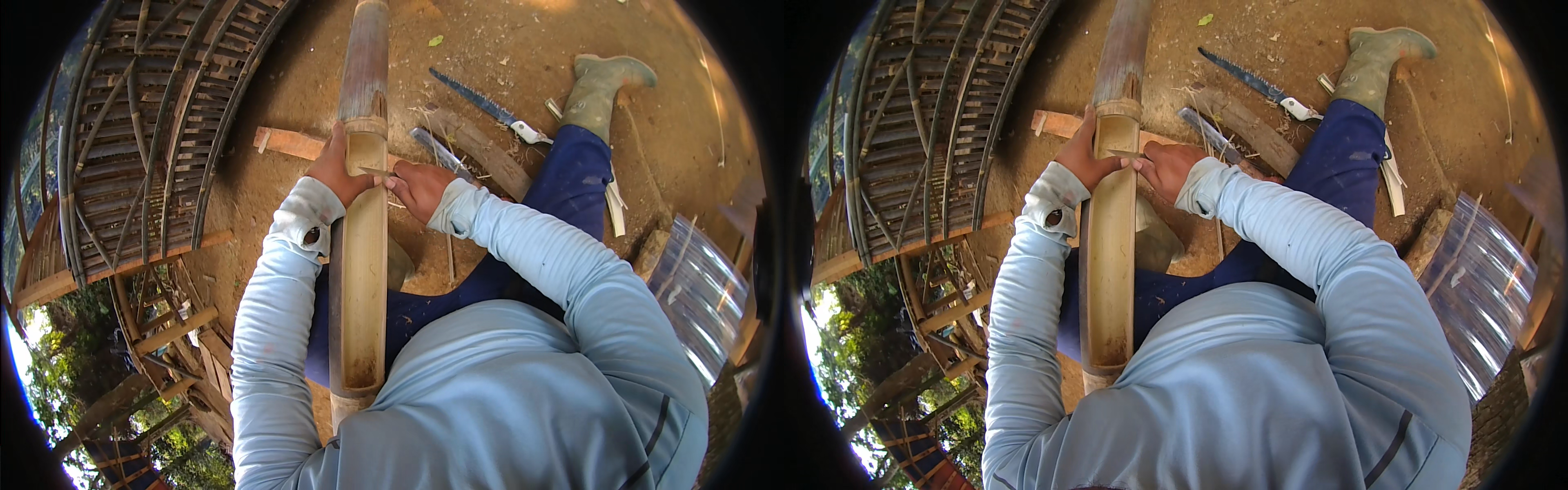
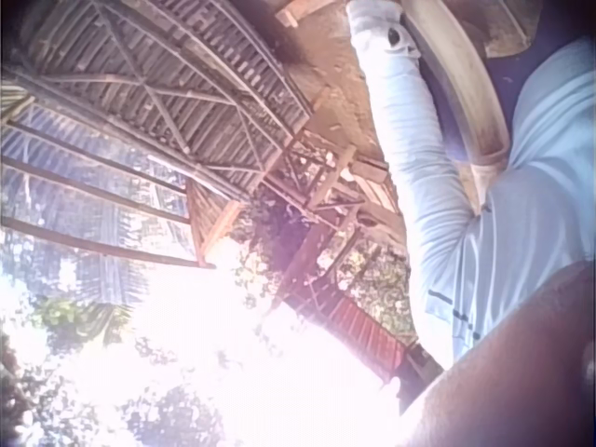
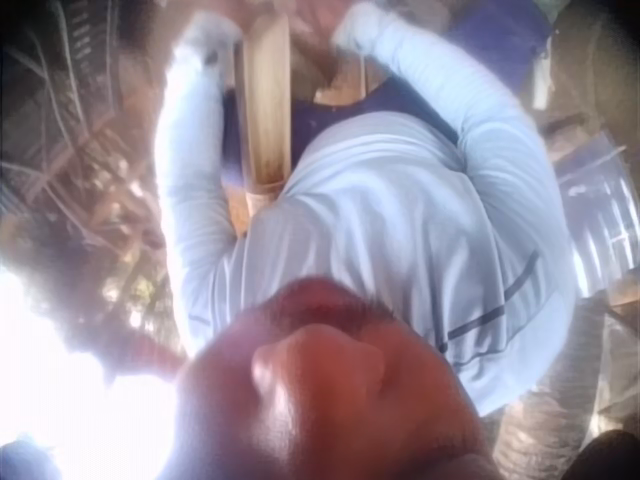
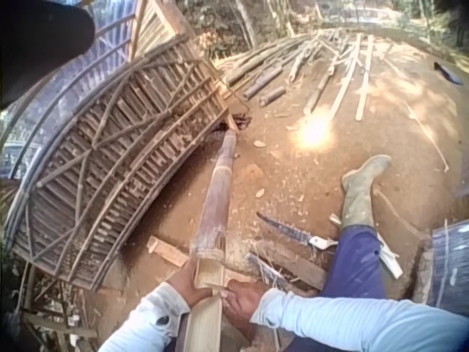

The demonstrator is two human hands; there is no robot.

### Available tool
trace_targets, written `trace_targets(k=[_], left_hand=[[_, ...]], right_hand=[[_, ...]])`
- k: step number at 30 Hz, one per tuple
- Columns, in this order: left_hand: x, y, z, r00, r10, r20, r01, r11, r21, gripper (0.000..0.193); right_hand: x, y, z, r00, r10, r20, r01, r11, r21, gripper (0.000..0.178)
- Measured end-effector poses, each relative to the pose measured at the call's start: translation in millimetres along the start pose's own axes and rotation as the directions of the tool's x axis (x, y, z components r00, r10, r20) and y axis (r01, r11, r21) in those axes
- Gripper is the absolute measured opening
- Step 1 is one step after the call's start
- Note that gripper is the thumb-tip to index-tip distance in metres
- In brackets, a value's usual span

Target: The person sits on the ground and uses a knife to carve and hollow out a long bamboo pole. They repeatedly scrape the interior and edges of the bamboo, removing thin shavings and refining the shape of the opening.

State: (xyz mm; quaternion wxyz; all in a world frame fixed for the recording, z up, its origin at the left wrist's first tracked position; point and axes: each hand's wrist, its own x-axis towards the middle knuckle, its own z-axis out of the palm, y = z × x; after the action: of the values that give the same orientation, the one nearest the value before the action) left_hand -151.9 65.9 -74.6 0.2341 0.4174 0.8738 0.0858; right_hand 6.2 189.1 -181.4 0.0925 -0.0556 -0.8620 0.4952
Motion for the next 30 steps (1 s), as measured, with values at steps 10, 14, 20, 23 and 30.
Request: trace_targets(k=[10, 14, 20, 23, 30], left_hand=[[10.8, 5.4, -2.2, 1.0, -0.019, -0.016, 0.02, 0.999, 0.048, 0.124], [19.0, 9.3, -6.0, 0.997, -0.071, -0.004, 0.071, 0.996, 0.045, 0.123], [38.3, 8.1, -3.8, 0.993, -0.113, -0.029, 0.115, 0.99, 0.081, 0.119], [44.7, 11.8, -4.0, 0.986, -0.166, -0.028, 0.168, 0.981, 0.094, 0.118], [23.8, 1.1, 0.0, 0.997, -0.029, -0.074, 0.022, 0.995, -0.098, 0.12]], right_hand=[[8.8, 2.6, -9.6, 1.0, 0.005, -0.001, -0.005, 1.0, -0.019, 0.044], [18.6, 6.3, -9.9, 0.999, 0.04, -0.009, -0.041, 0.999, -0.037, 0.046], [35.1, 28.1, -7.7, 1.0, 0.024, -0.018, -0.025, 0.999, -0.034, 0.049], [43.2, 27.1, -17.7, 0.998, 0.052, 0.04, -0.049, 0.996, -0.081, 0.051], [23.7, 16.5, -10.1, 1.0, 0.017, 0.005, -0.017, 1.0, -0.022, 0.045]])
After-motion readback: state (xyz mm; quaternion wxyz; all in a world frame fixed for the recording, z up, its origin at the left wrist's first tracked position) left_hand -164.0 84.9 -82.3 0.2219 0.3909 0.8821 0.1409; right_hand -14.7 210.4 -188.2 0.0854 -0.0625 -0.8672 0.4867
